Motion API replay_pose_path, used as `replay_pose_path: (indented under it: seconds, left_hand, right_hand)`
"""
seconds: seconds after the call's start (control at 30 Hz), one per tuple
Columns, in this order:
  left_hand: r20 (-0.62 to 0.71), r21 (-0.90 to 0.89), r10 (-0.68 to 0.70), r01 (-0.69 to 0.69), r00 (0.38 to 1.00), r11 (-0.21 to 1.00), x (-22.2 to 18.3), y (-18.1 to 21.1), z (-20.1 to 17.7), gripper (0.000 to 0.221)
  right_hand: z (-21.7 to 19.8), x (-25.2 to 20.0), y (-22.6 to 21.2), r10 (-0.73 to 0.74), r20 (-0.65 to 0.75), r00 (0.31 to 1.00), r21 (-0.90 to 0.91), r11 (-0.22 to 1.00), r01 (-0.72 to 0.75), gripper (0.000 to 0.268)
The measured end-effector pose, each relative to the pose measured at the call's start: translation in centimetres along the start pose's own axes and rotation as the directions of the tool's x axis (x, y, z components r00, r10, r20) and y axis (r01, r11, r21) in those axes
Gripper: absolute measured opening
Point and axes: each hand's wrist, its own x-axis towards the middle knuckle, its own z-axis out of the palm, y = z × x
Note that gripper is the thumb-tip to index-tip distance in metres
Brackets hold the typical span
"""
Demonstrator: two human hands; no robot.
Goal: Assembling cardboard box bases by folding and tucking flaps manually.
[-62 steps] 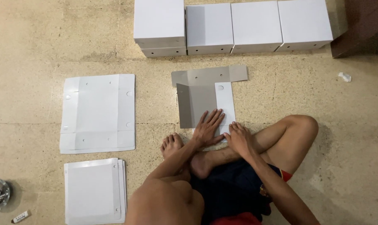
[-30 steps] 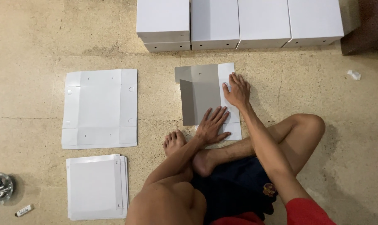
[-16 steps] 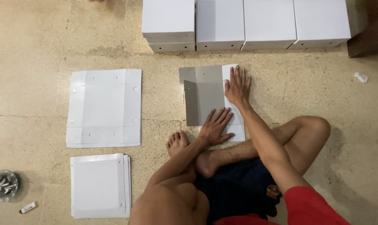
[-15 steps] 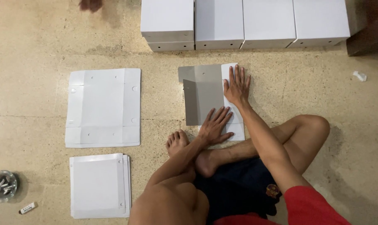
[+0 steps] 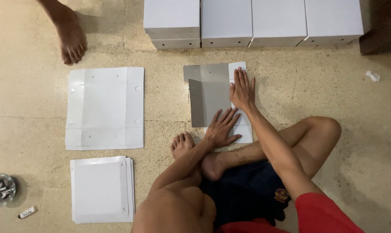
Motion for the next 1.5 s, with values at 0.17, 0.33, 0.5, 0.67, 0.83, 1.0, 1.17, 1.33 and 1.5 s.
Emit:
replay_pose_path:
  seconds: [0.17, 0.33, 0.5, 0.67, 0.83, 1.0, 1.17, 1.33, 1.5]
  left_hand:
    - [0.003, -0.042, 0.011, -0.011, 1.0, 0.999, 0.1, -0.4, 0.2, 0.086]
    - [-0.019, -0.05, 0.008, -0.009, 1.0, 0.999, -0.2, -0.3, 0.3, 0.081]
    - [-0.097, -0.033, -0.027, 0.024, 0.995, 0.999, 0.0, -0.1, 0.6, 0.071]
    - [-0.062, -0.012, -0.093, 0.092, 0.994, 0.996, -0.1, 0.3, -0.4, 0.065]
    - [-0.11, -0.013, -0.13, 0.129, 0.985, 0.992, -0.1, 0.4, -0.5, 0.066]
    - [-0.209, -0.086, -0.138, 0.123, 0.968, 0.989, 0.0, 0.0, 0.9, 0.065]
    - [-0.271, -0.102, -0.124, 0.099, 0.955, 0.99, -0.2, -0.3, 1.1, 0.062]
    - [-0.264, -0.138, -0.122, 0.088, 0.957, 0.986, -0.2, -1.1, 1.8, 0.06]
    - [-0.353, -0.371, -0.205, 0.065, 0.913, 0.926, -0.2, -0.8, 0.8, 0.058]
  right_hand:
    - [-0.8, 2.4, 0.0, 0.014, 0.012, 1.0, 0.012, 1.0, -0.014, 0.061]
    - [-0.8, 2.6, -0.1, 0.028, 0.0, 1.0, 0.023, 0.999, -0.028, 0.059]
    - [-1.3, 0.3, -0.3, -0.077, -0.056, 0.995, 0.048, 0.996, 0.079, 0.058]
    - [-0.3, -2.0, 0.5, -0.141, -0.097, 0.985, 0.034, 0.989, 0.145, 0.061]
    - [0.7, -4.1, 1.3, -0.23, -0.159, 0.96, 0.001, 0.972, 0.233, 0.059]
    - [2.2, -6.5, 2.0, -0.301, -0.242, 0.922, -0.065, 0.953, 0.294, 0.059]
    - [2.6, -8.5, 0.9, -0.246, -0.223, 0.943, -0.052, 0.969, 0.24, 0.059]
    - [3.2, -10.4, -0.3, -0.225, -0.202, 0.953, -0.022, 0.974, 0.226, 0.059]
    - [5.4, -11.6, -0.7, -0.362, -0.219, 0.906, -0.222, 0.923, 0.315, 0.06]
